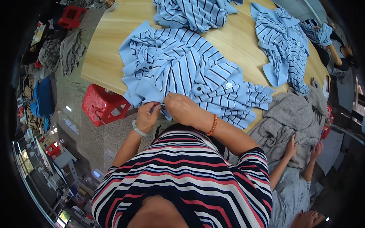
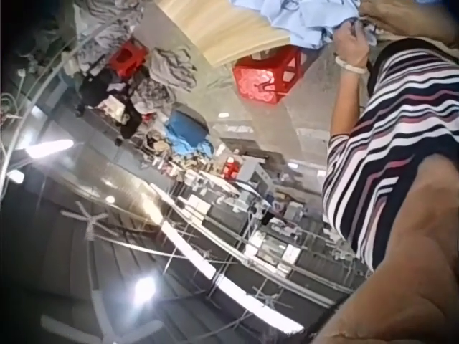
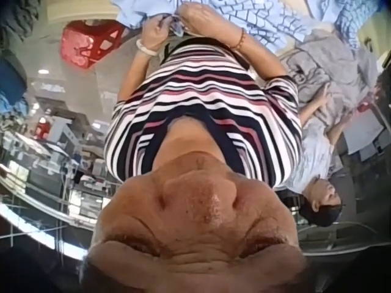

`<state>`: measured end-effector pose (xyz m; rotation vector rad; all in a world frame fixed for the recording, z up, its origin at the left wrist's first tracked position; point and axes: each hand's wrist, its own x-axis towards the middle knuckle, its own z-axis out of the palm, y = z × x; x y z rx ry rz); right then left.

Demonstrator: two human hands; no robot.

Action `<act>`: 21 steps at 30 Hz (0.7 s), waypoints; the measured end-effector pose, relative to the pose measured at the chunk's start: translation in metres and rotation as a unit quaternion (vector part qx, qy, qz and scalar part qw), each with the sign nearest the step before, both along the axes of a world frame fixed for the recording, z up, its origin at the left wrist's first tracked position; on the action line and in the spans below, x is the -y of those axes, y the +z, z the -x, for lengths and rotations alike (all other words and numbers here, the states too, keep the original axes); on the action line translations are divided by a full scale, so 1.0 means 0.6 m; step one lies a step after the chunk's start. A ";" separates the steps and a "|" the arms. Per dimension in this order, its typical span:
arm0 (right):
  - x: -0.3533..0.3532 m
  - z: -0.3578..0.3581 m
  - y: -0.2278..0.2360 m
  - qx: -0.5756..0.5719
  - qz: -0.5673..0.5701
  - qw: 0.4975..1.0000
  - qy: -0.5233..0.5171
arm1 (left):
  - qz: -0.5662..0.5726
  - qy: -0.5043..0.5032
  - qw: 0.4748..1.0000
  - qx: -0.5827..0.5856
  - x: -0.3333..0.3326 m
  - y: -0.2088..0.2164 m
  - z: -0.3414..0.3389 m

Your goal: Folding blue and white striped shirts on a work table in a garment factory.

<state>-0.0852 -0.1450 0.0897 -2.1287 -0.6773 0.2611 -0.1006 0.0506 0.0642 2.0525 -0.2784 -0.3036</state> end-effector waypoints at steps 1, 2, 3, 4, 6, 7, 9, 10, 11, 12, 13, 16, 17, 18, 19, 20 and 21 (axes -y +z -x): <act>0.002 -0.002 -0.002 -0.006 -0.001 1.000 0.002 | -0.013 -0.011 0.999 0.033 0.000 0.000 -0.002; 0.002 -0.004 -0.002 -0.003 0.014 1.000 0.012 | -0.011 -0.013 1.000 0.019 -0.001 0.000 -0.002; 0.002 -0.004 0.000 0.000 0.029 0.999 0.023 | -0.015 -0.008 1.000 0.013 -0.001 0.000 -0.003; 0.002 -0.003 0.002 0.006 0.026 0.999 0.022 | -0.005 -0.012 1.000 0.023 0.000 -0.001 -0.003; 0.001 -0.005 -0.002 0.019 0.024 0.999 0.023 | 0.001 -0.021 1.000 0.010 0.000 0.005 -0.008; 0.000 -0.005 -0.005 0.037 0.024 0.999 0.020 | -0.001 -0.017 1.000 0.006 -0.002 0.004 -0.009; 0.003 -0.007 -0.007 0.037 0.023 0.999 0.026 | -0.002 -0.029 0.999 0.034 -0.002 0.001 -0.012; 0.004 -0.008 -0.007 0.037 0.020 0.999 0.032 | 0.004 -0.028 1.000 0.006 -0.003 0.004 -0.012; 0.004 -0.009 -0.007 0.037 0.017 0.998 0.037 | 0.002 -0.026 1.000 0.004 -0.004 0.003 -0.012; 0.005 -0.010 -0.011 0.041 0.002 0.998 0.038 | -0.002 -0.036 0.999 0.028 -0.005 0.001 -0.013; 0.006 -0.009 -0.010 0.039 0.001 0.998 0.039 | -0.006 -0.045 0.998 0.052 -0.005 0.001 -0.012; 0.009 -0.012 -0.003 0.006 -0.041 0.998 0.041 | -0.009 -0.057 0.997 0.049 -0.004 0.005 -0.016; 0.012 -0.015 0.000 -0.032 -0.053 0.997 0.039 | -0.006 -0.060 0.997 0.052 -0.004 0.005 -0.017; 0.015 -0.018 0.004 -0.069 -0.065 0.995 0.036 | 0.044 -0.040 0.997 -0.057 -0.010 0.008 -0.015; 0.018 -0.021 0.015 -0.066 -0.062 0.995 0.032 | 0.093 -0.020 0.982 -0.165 -0.018 0.012 -0.013; 0.022 -0.025 0.034 -0.126 -0.123 0.984 0.008 | 0.160 -0.028 0.969 -0.188 -0.027 0.025 -0.015; 0.027 -0.028 0.043 -0.186 -0.181 0.966 -0.019 | 0.165 -0.035 0.968 -0.186 -0.023 0.047 -0.015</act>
